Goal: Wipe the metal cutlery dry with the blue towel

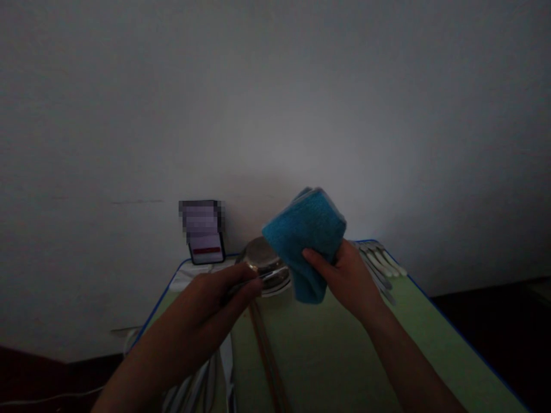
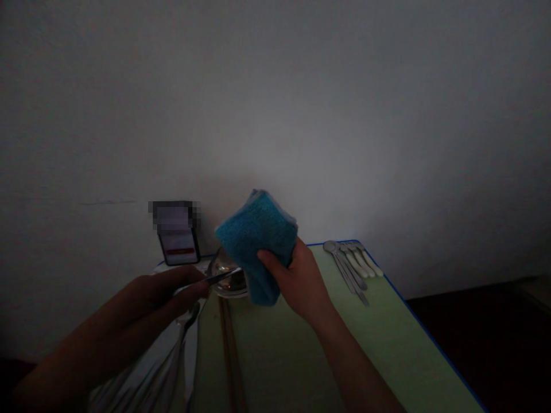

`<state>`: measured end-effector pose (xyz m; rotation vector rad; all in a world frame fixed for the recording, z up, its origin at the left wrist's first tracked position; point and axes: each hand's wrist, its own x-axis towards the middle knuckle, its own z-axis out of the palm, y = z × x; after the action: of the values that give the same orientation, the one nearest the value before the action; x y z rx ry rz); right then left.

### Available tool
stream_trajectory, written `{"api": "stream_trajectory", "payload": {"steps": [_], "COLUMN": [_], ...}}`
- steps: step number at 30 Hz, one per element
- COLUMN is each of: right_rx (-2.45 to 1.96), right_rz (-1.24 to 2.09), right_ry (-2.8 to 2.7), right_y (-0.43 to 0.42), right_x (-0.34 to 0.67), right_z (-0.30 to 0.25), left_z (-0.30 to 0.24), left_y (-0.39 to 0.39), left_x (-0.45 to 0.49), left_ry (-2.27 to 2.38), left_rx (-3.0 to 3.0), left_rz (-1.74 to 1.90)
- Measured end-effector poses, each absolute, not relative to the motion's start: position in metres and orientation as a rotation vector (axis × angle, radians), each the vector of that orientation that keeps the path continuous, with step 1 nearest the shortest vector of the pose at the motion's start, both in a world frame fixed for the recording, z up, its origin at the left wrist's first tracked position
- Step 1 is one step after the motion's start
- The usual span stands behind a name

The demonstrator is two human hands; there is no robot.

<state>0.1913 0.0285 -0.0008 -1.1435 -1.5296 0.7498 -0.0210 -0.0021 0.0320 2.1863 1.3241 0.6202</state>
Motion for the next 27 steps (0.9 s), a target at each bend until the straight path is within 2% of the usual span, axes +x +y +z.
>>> {"api": "stream_trajectory", "payload": {"steps": [11, 27], "right_rx": [-1.241, -1.164], "right_rz": [0.634, 0.782], "right_ry": [-1.428, -1.262], "right_y": [0.029, 0.031], "right_x": [0.188, 0.189], "right_z": [-0.004, -0.013], "left_z": [0.029, 0.026], "left_y": [0.001, -0.002], "left_x": [-0.009, 0.004], "left_ry": [1.388, 1.439], "left_rx": [2.197, 2.170], "left_rz": [0.558, 0.709]}}
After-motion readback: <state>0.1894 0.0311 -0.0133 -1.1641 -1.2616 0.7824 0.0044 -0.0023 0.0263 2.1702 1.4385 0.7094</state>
